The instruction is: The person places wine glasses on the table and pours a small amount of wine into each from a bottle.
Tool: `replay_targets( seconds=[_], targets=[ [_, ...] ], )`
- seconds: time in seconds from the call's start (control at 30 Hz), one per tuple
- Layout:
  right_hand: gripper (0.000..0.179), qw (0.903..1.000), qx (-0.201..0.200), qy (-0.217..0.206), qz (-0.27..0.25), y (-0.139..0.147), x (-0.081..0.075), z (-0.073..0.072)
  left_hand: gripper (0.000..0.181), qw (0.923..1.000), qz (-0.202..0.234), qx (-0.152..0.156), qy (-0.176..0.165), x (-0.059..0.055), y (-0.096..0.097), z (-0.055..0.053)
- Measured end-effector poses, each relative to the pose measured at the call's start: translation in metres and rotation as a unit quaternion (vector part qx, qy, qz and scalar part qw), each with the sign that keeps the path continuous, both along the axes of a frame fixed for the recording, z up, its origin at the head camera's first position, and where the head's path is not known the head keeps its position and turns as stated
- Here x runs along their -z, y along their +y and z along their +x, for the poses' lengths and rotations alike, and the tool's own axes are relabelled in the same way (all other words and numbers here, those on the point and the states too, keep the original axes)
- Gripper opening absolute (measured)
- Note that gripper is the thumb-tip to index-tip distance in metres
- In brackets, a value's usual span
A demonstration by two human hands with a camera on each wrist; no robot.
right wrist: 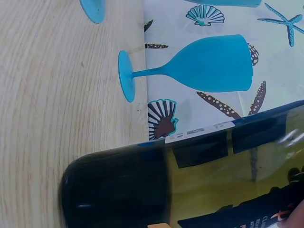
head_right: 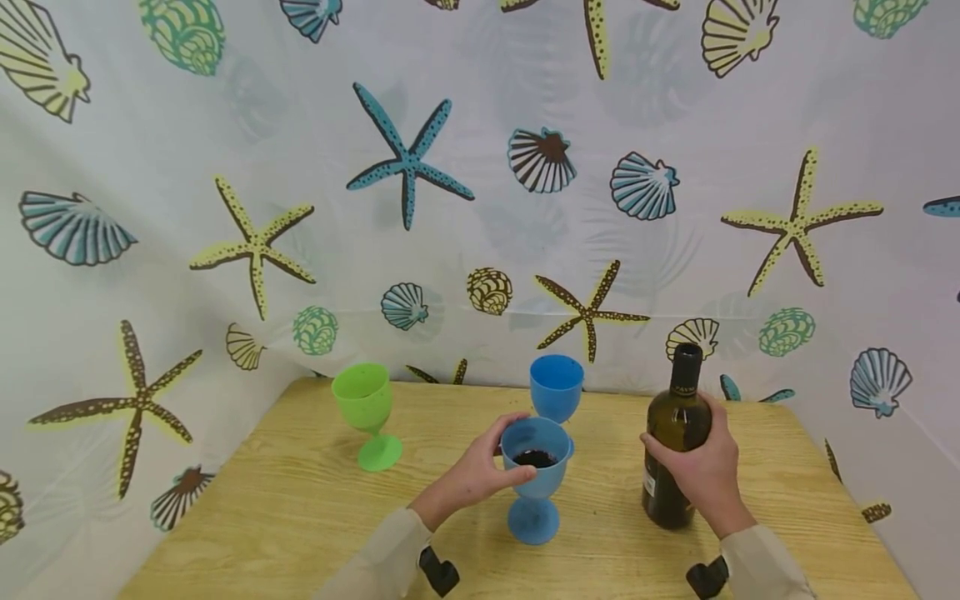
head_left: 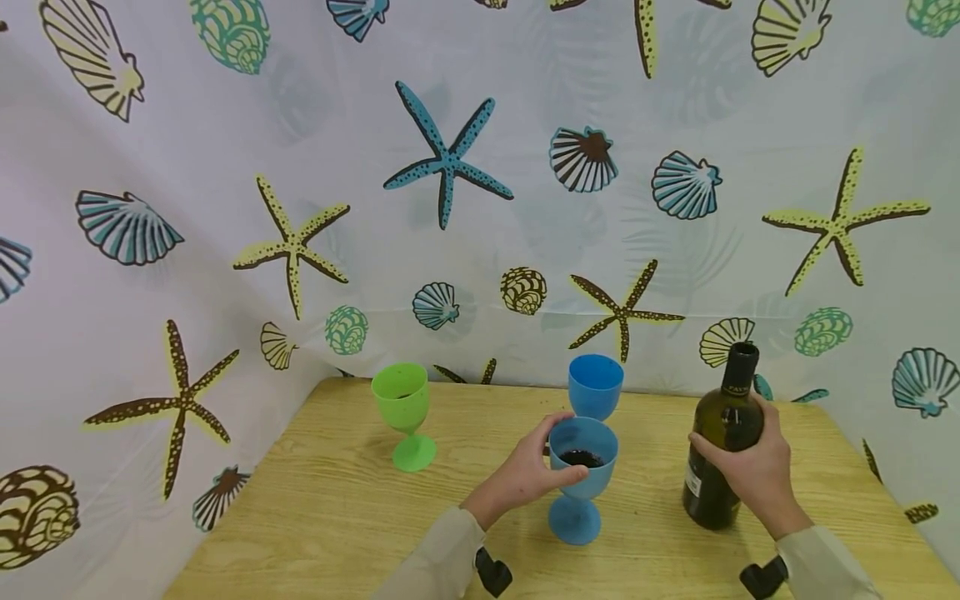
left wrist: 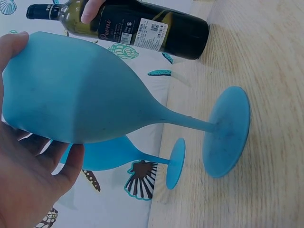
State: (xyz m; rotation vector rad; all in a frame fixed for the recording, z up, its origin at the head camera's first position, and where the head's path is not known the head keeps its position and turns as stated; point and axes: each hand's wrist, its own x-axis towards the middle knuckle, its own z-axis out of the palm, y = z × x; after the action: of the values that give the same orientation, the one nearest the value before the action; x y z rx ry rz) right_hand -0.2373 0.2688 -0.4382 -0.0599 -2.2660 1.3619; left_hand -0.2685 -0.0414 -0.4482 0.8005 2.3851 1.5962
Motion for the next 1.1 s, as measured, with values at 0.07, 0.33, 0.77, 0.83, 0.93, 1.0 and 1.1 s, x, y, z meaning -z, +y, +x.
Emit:
replay_targets(
  seconds=[0.07, 0.33, 0.77, 0.83, 0.93, 1.0, 1.1],
  targets=[
    [0.093, 1.0000, 0.002, -0.004, -0.007, -0.0004, 0.0003, -0.0011, 0.072, 1.0000, -0.001, 0.001, 0.000, 0.0005, -0.0003, -0.0001],
    [0.093, 0.9991, 0.008, -0.014, -0.040, 0.0004, 0.0012, -0.0037, 0.072, 1.0000, 0.002, 0.003, 0.000, 0.0009, 0.0004, -0.0008],
    [0.092, 0.9974, 0.031, -0.024, -0.061, 0.0038, 0.0025, -0.0085, 0.070, 1.0000, 0.001, 0.003, 0.005, 0.0002, 0.0001, -0.0009],
    [0.093, 0.9974, 0.032, -0.025, -0.060, 0.0042, 0.0025, -0.0093, 0.070, 1.0000, -0.001, 0.000, 0.004, 0.0005, 0.0003, -0.0011],
    [0.093, 0.9973, 0.032, -0.027, -0.060, 0.0044, 0.0025, -0.0100, 0.070, 1.0000, -0.003, -0.003, 0.005, 0.0016, 0.0001, -0.0019],
    [0.094, 0.9970, 0.033, -0.031, -0.064, 0.0044, 0.0028, -0.0100, 0.072, 1.0000, -0.002, -0.002, 0.006, 0.0021, -0.0002, -0.0022],
    [0.096, 0.9963, 0.035, -0.037, -0.068, 0.0038, 0.0036, -0.0099, 0.074, 1.0000, -0.003, 0.002, 0.008, 0.0020, -0.0008, -0.0027]
  ],
)
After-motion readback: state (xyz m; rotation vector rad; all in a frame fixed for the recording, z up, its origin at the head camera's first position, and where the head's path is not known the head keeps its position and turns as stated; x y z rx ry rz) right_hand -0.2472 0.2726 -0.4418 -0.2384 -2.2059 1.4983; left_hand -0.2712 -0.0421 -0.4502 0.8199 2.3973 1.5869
